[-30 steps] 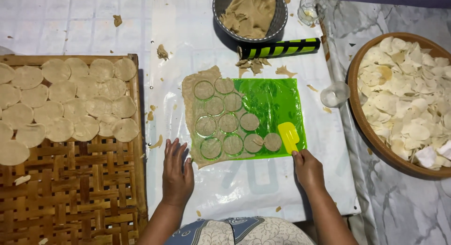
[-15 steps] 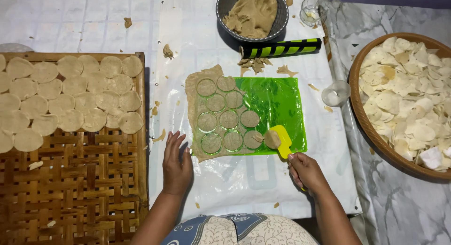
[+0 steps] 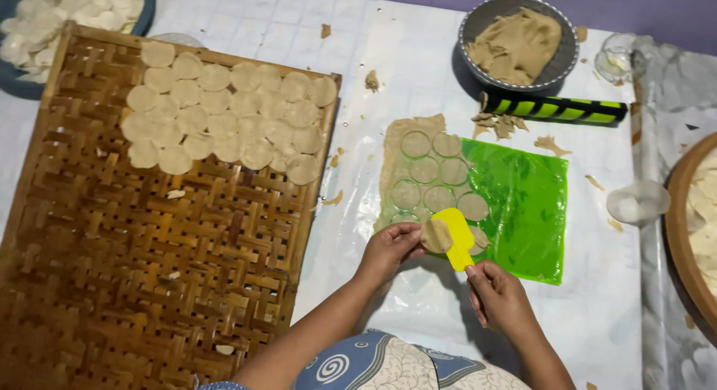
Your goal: Separating small dough circles from a pre-cut sheet and arranging them onto a wooden tray for drying.
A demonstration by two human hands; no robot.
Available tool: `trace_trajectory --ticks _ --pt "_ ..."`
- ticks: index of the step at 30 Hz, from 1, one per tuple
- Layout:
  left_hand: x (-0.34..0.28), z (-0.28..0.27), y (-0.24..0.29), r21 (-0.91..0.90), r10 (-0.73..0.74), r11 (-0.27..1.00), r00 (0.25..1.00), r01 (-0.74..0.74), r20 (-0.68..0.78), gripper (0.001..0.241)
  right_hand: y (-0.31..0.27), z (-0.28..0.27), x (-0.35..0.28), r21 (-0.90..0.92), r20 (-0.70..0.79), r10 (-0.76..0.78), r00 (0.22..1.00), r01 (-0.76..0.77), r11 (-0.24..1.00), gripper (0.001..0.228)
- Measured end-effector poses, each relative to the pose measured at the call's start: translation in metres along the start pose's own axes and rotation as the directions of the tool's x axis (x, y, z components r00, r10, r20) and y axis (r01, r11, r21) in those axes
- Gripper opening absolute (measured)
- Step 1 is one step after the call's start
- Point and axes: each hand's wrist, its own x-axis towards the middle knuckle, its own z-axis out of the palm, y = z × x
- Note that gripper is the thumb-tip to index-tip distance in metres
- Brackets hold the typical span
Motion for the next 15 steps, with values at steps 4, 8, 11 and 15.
trace_trajectory --ticks 4,8,11,15 --pt "0.006 -0.020 -0.009 0.092 0.205 0.976 0.977 -0.199 -0.056 0.016 -0.028 0.030 -0.003 -0.368 -0.074 -0.035 0.997 0.005 0.930 0.030" --pt "-0.014 -0.022 0.019 0.293 0.304 0.924 0.936 -0.245 -0.177 0.014 -0.032 0.043 0.004 -0.515 -0.136 -0.079 0.988 -0.002 0.857 0.027" --pt "-0.047 -0.023 0.072 0.479 0.358 0.851 0.905 -0.215 -0.230 0.013 -0.033 0.041 0.007 -0.517 -0.137 -0.098 0.986 0.013 0.856 0.026" --pt "-0.087 -0.018 0.153 0.701 0.284 0.707 0.870 0.094 -0.403 0.021 -0.033 0.034 0.009 -0.533 -0.153 -0.052 0.987 -0.038 0.846 0.029"
